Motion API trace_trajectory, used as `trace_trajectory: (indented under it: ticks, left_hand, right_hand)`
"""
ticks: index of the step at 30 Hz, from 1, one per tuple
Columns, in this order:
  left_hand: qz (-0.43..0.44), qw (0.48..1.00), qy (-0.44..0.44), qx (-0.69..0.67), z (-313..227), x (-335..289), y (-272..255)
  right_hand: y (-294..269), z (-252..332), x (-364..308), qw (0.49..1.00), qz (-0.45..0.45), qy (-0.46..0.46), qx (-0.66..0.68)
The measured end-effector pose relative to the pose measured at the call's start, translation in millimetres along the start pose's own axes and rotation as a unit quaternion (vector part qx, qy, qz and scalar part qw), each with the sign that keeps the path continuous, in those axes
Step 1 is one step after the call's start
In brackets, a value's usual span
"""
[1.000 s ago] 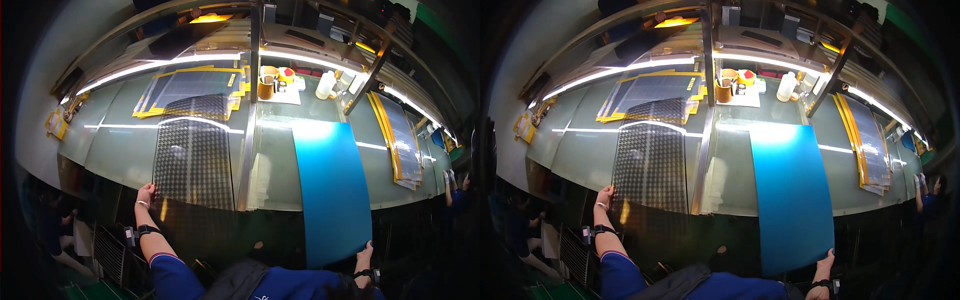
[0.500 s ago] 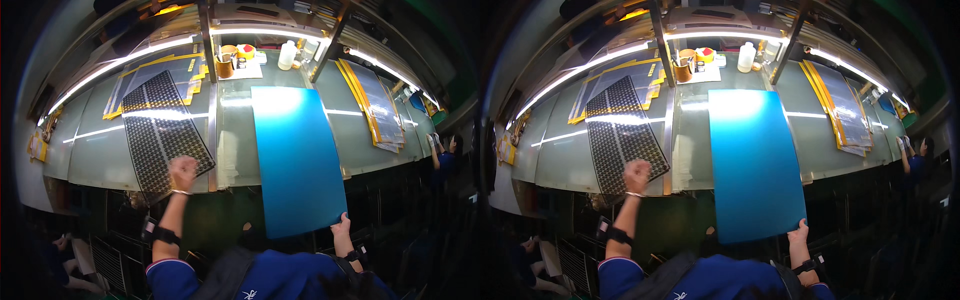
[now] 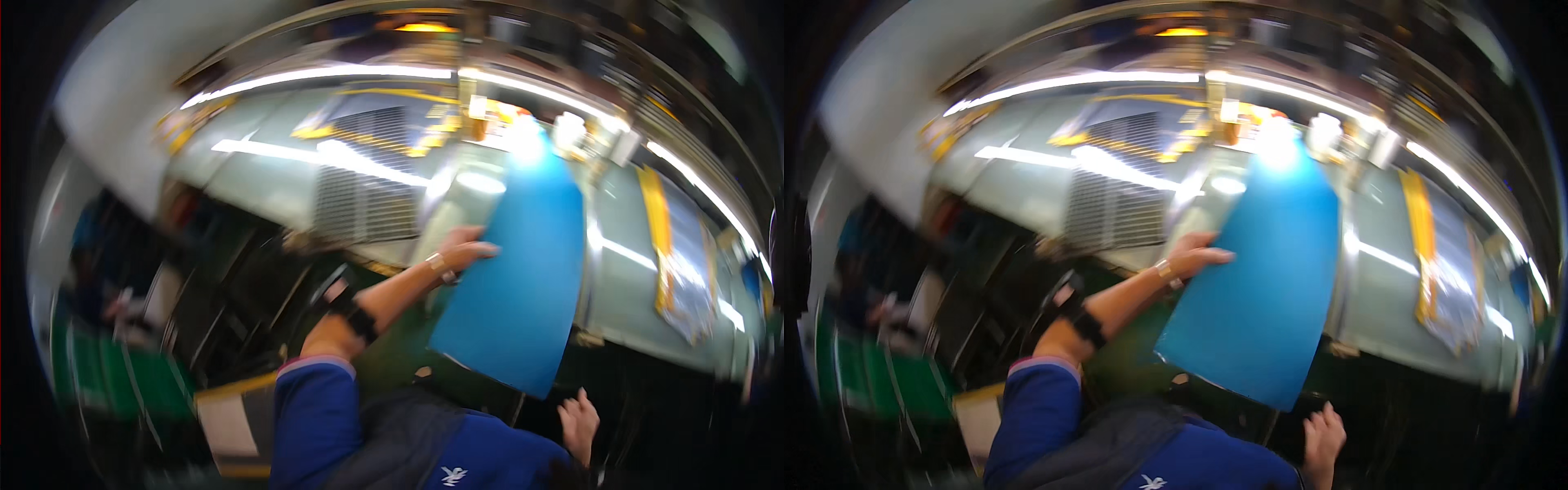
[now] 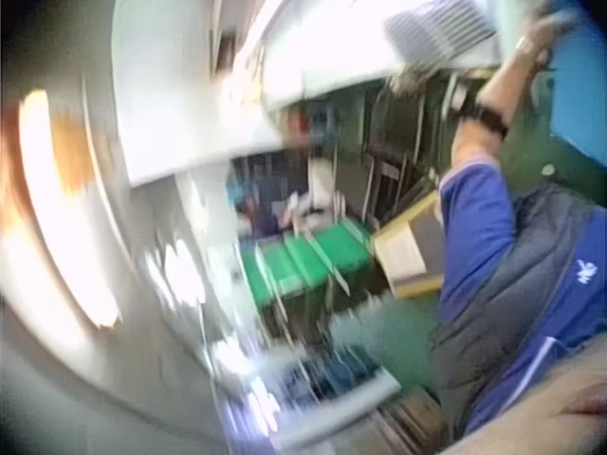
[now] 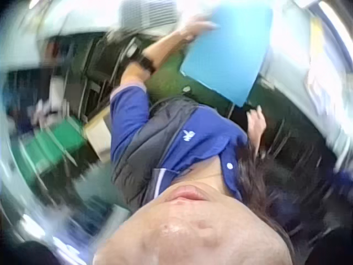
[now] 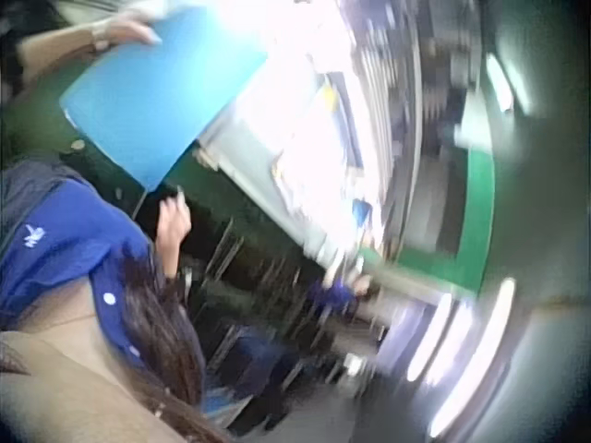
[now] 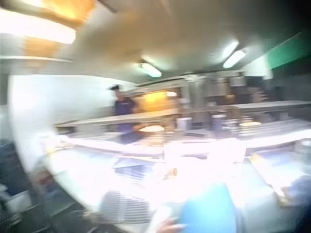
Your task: Moving metal racks and organizing various industrial sheets and folders in a fabrication facility.
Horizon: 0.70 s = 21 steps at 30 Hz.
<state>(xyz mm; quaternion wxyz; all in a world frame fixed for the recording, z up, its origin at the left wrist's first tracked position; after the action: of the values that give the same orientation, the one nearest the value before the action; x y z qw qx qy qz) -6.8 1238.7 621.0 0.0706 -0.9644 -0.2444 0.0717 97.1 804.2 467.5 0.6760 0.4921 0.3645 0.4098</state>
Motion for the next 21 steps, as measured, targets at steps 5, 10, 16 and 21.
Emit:
trace_trajectory:
  ticks: [5, 10, 16, 21]
  left_hand:
    - [-0.108, 0.867, 0.247, 0.42, -191, -62, 28]
    - [-0.111, 0.637, 0.316, 0.694, -219, -107, 113]
    - [-0.008, 0.573, 0.352, 0.74, -102, -97, 207]
    - [0.121, 0.698, 0.106, 0.698, -3, -110, 188]
  right_hand:
    - [149, 57, 52, 0.938, -0.161, -0.172, -0.254]
    - [281, 15, 122, 0.974, 0.182, 0.037, -0.127]
    - [166, 25, 131, 0.99, -0.101, -0.087, -0.051]
    - [100, -36, 138, 0.984, -0.155, -0.09, -0.02]
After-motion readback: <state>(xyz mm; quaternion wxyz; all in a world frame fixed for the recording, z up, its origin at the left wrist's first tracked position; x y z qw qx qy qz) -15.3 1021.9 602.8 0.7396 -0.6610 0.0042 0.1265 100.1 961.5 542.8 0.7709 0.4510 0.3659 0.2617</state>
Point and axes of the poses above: each hand's wrist, its own x-axis towards the middle knuckle, its own y-axis out of the palm, z = x × y, the point moved 8 cm from there along x, towards the middle knuckle, and after that the axes turned 14 degrees about x, right-handed, at the moved point
